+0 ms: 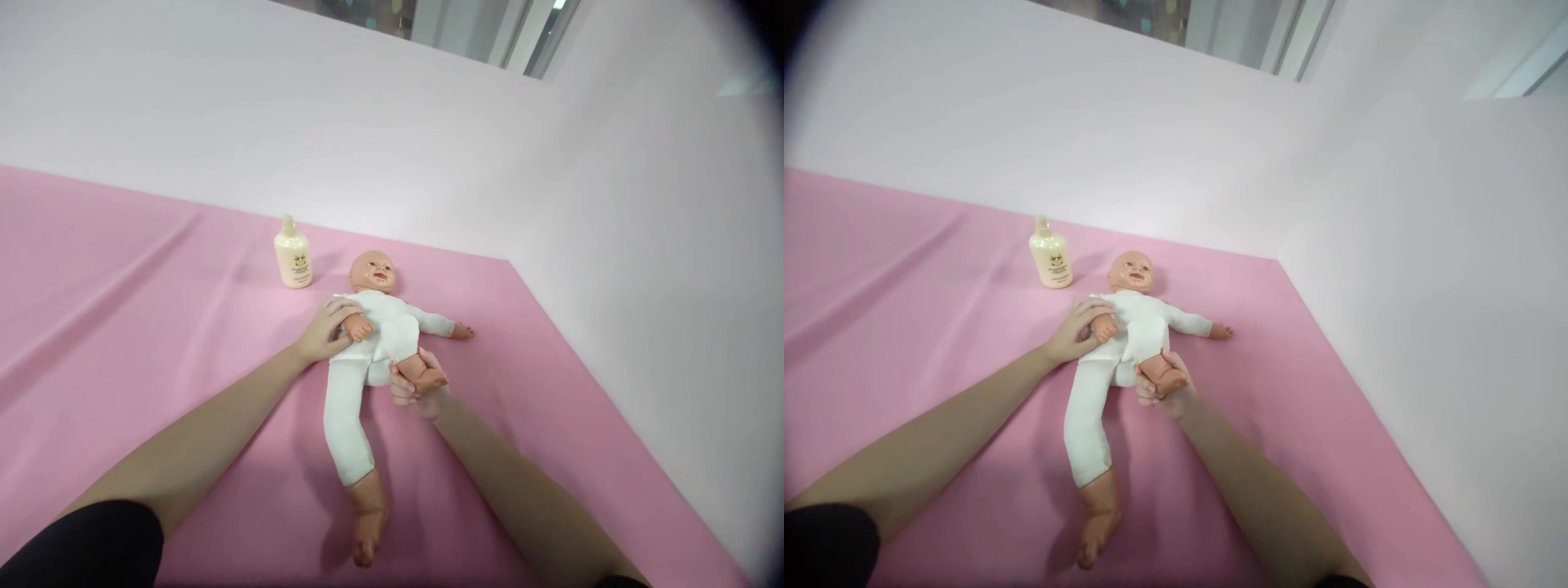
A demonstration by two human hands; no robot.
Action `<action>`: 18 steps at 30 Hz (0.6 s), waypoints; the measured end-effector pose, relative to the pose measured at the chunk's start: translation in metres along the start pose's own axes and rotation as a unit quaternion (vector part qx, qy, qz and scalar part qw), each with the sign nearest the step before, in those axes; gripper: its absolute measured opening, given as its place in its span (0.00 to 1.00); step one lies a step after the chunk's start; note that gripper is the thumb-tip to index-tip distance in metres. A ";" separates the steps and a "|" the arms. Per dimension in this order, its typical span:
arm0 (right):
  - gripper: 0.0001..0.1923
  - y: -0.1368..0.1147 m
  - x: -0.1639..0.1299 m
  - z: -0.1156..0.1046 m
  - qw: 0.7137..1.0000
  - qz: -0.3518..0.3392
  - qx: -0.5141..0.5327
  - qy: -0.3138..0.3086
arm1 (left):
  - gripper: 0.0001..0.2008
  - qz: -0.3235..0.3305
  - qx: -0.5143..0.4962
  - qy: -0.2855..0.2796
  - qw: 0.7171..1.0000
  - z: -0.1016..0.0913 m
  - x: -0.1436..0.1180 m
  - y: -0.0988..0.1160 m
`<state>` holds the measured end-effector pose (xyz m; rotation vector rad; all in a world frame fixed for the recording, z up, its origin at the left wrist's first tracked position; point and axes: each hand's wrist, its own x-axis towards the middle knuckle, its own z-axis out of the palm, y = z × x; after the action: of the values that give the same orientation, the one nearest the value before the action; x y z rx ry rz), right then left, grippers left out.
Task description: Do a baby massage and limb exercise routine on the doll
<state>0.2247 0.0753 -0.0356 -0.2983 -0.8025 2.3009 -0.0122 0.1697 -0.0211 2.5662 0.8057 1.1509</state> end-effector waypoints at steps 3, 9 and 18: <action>0.27 0.002 0.001 -0.002 0.999 0.032 -0.009 0.043 | 0.21 0.017 0.013 -0.013 1.000 0.000 0.001 0.000; 0.26 0.005 0.002 -0.001 0.999 0.031 -0.019 0.040 | 0.22 0.025 0.009 -0.007 1.000 0.001 0.000 -0.002; 0.29 0.011 -0.009 0.002 0.989 0.081 -0.101 -0.069 | 0.17 -0.126 -0.117 0.159 0.972 0.016 -0.004 -0.024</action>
<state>0.2248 0.0621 -0.0403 -0.3066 -1.1218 2.4138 -0.0122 0.1874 -0.0442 2.0511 0.9649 1.4922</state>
